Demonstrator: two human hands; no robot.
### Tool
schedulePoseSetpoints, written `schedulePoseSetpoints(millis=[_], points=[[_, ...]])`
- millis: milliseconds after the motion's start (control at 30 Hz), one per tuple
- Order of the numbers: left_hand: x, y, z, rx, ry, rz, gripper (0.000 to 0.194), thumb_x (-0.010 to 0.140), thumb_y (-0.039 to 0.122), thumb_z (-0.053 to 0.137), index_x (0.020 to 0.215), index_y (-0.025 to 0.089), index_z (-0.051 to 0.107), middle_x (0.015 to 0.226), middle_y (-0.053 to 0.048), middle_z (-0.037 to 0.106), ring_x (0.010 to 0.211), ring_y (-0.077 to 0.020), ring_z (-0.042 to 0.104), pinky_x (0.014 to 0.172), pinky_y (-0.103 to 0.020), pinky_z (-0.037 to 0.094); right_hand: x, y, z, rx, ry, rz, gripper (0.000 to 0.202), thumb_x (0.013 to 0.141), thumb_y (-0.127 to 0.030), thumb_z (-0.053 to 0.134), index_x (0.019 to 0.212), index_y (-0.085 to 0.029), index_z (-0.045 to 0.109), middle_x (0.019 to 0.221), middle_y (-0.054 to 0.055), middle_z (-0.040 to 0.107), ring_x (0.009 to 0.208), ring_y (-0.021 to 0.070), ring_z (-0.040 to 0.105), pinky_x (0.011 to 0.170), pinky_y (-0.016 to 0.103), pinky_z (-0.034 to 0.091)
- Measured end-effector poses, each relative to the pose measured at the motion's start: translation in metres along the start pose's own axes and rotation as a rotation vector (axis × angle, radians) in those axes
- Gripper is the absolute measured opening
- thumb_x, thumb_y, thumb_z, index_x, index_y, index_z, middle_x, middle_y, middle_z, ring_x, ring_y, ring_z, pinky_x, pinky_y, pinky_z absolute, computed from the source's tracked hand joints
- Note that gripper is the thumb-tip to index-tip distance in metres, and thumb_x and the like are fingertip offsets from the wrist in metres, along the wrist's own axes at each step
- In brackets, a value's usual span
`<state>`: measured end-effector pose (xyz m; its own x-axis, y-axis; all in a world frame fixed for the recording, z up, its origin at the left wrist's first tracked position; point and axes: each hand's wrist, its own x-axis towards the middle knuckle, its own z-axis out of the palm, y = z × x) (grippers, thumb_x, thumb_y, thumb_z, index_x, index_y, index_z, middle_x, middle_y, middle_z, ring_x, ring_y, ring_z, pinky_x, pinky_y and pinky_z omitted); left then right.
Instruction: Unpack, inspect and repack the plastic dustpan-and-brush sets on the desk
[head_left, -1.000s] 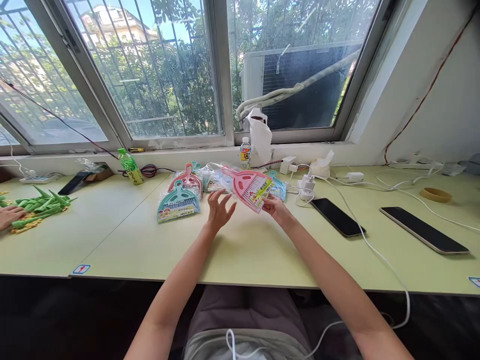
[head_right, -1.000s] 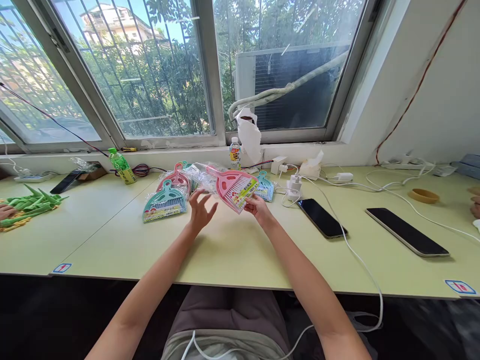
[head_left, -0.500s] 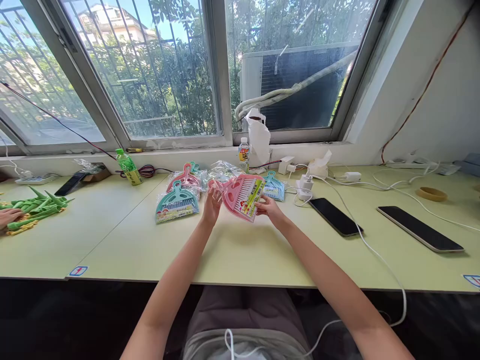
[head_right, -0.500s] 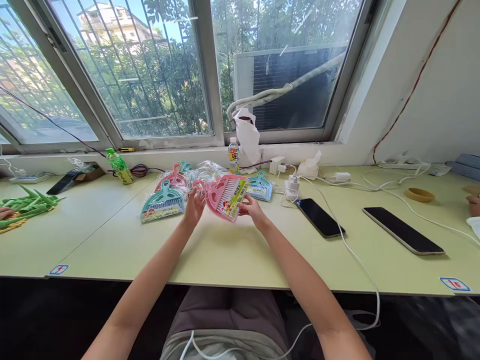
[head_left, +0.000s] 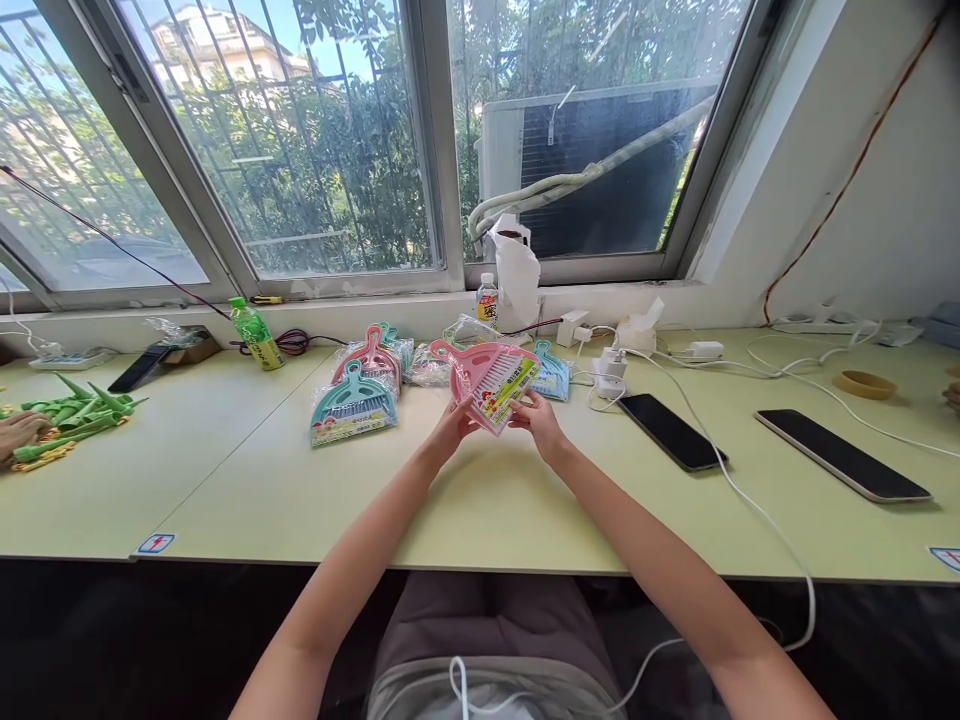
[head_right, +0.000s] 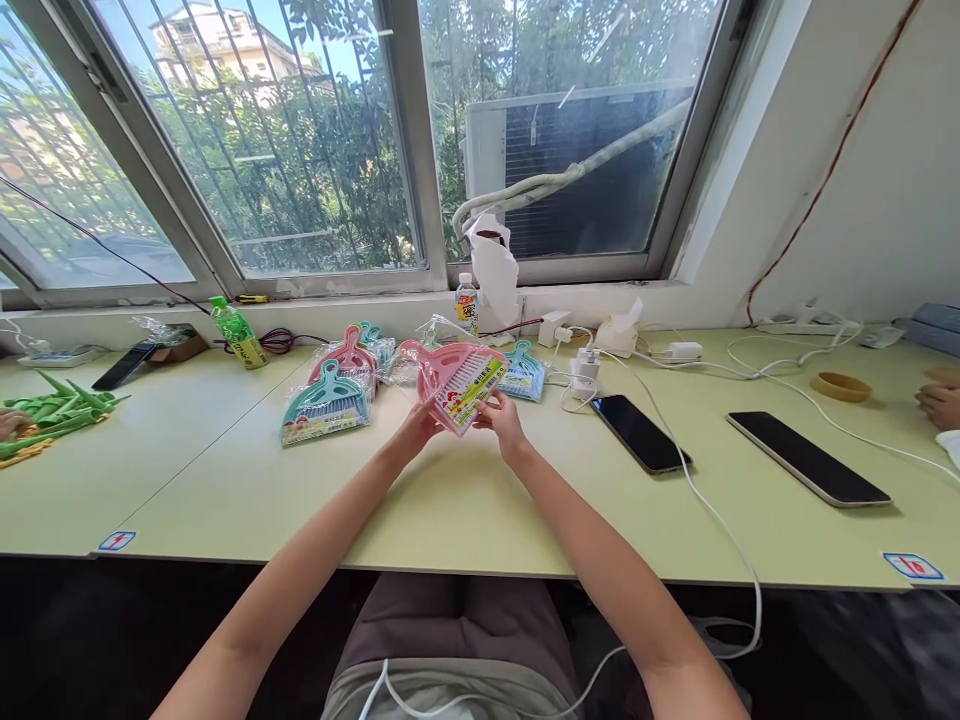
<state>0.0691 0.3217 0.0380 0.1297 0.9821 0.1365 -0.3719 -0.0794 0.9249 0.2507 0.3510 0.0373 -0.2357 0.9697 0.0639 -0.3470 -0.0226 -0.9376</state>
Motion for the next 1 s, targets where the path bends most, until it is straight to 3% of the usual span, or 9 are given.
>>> schedulePoseSetpoints(millis=[133,300,533,700,1000], points=[[0.006,0.004,-0.011,-0.083,0.112,0.07,0.057,0.079,0.059,0.067,0.124,0.024,0.062,0.117,-0.006,0.07,0.109,-0.0238,0.065,0.087,-0.034,0.055,-0.001,0.001,0.002,-0.023,0.006,-0.005,0.05,0.057,-0.04,0.082,0.097,-0.022,0.057,0.08,0.002,0.072,0.061,0.015,0.066,0.049,0.022,0.046],[0.006,0.013,-0.019,-0.076,0.199,0.094,0.054,0.077,0.044,0.075,0.126,0.026,0.06,0.115,-0.003,0.07,0.102,-0.0197,0.067,0.084,-0.03,0.055,-0.002,0.003,0.008,-0.06,-0.016,0.002,0.049,0.054,-0.04,0.079,0.094,-0.022,0.056,0.08,0.005,0.073,0.061,0.0179,0.068,0.039,0.019,0.029],[-0.003,-0.003,0.006,-0.022,0.066,-0.021,0.054,0.074,0.044,0.078,0.121,0.021,0.063,0.121,-0.008,0.069,0.107,-0.0254,0.066,0.089,-0.037,0.054,0.002,0.01,0.003,-0.018,0.0,0.059,0.05,0.053,-0.038,0.077,0.095,-0.021,0.056,0.086,0.007,0.074,0.067,0.0216,0.072,0.04,0.019,0.024],[-0.006,-0.007,0.009,0.041,-0.033,-0.099,0.057,0.074,0.047,0.077,0.122,0.02,0.063,0.12,-0.011,0.069,0.101,-0.0257,0.068,0.084,-0.037,0.055,0.002,0.009,0.003,0.012,0.012,0.05,0.052,0.053,-0.04,0.079,0.096,-0.023,0.056,0.09,0.006,0.074,0.068,0.0213,0.072,0.041,0.021,0.025],[-0.002,0.007,0.005,0.017,0.195,0.064,0.059,0.073,0.044,0.076,0.126,0.023,0.06,0.114,-0.008,0.071,0.104,-0.0251,0.067,0.088,-0.036,0.052,0.005,0.009,0.004,-0.021,0.0,0.054,0.052,0.05,-0.038,0.08,0.093,-0.022,0.055,0.081,0.004,0.073,0.062,0.0194,0.07,0.04,0.02,0.023]])
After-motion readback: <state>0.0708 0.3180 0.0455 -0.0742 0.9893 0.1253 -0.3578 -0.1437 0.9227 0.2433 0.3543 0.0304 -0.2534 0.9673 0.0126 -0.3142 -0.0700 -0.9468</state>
